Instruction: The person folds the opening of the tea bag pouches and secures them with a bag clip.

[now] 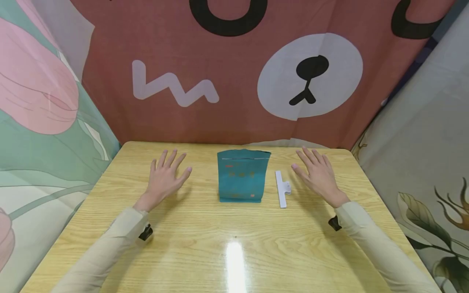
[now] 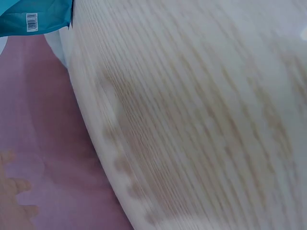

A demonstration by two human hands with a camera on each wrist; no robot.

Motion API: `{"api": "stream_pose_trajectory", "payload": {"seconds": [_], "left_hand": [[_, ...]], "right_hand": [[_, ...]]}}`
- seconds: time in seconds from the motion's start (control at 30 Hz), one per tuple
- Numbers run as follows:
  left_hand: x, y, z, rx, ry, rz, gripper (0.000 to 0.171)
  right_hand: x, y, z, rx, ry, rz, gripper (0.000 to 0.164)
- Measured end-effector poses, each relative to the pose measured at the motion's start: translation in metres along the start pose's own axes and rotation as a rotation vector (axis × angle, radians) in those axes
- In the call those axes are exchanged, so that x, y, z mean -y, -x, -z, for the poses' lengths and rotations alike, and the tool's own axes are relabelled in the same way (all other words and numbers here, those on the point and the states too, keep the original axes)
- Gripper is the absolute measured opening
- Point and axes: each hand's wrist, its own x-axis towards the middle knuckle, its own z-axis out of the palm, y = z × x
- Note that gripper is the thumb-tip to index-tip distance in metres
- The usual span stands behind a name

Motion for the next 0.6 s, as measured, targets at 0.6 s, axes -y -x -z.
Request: {"api": "stream_pose_trajectory", "payload": {"seconds": [0.6], "left_hand": [[-0.0003,-0.0017,0.0002,-0.013,0.038,0.011,0.071]], "right_hand": [[0.0064,0.0001,0.0015,-0.006,-0.031,0.017,0.067]]}}
